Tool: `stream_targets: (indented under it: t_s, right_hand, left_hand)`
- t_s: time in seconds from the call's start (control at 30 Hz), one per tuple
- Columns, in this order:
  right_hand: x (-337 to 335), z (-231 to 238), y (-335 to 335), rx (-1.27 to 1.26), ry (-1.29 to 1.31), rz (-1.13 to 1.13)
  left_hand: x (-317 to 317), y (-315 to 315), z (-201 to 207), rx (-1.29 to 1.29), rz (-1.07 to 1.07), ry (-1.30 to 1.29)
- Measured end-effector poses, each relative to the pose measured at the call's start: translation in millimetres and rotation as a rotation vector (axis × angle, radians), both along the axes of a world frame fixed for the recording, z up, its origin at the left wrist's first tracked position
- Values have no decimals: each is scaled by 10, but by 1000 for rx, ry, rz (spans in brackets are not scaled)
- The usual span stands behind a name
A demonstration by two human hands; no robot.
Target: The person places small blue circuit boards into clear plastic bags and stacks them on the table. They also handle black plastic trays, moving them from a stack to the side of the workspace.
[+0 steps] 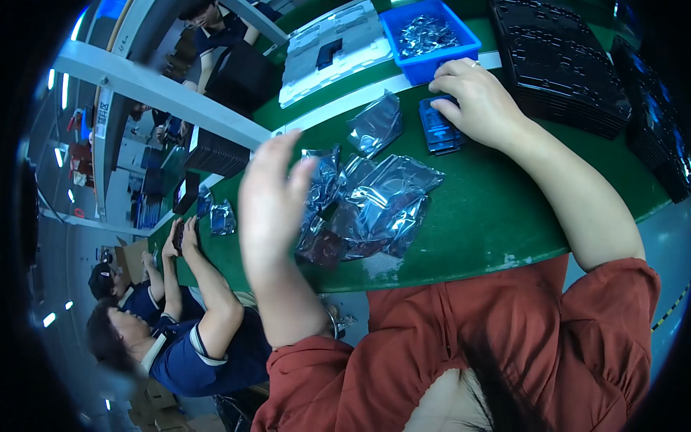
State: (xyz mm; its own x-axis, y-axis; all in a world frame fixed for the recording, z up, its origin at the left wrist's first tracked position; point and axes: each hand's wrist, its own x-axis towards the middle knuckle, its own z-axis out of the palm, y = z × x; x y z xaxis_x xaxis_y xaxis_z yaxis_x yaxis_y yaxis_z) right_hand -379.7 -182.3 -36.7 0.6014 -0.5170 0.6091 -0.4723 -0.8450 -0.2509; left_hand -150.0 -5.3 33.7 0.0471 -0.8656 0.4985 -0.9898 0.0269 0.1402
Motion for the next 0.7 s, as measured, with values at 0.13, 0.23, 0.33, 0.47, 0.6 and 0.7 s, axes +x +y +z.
stream_targets:
  t_s: [0.13,0.23,0.33,0.47,0.6,0.7]
  right_hand:
    - [-94,53,83,22,63,65]
    - [53,90,150,-13,68,144]
    - [53,117,196,10,93,154]
    - [52,106,204,34,138,145]
    - [45,84,227,13,116,205]
    - [86,101,242,22,38,305]
  left_hand:
    - [1272,-10,-46,153,439,115]
    - [2342,477,-249,324,961,-82]
    - [2977,866,-631,497,1327,-84]
    - [3307,1303,-1031,410,1376,179]
    - [3451,1329,-1099,-35,1088,594]
    - [3363,1215,-1018,-430,575,1011]
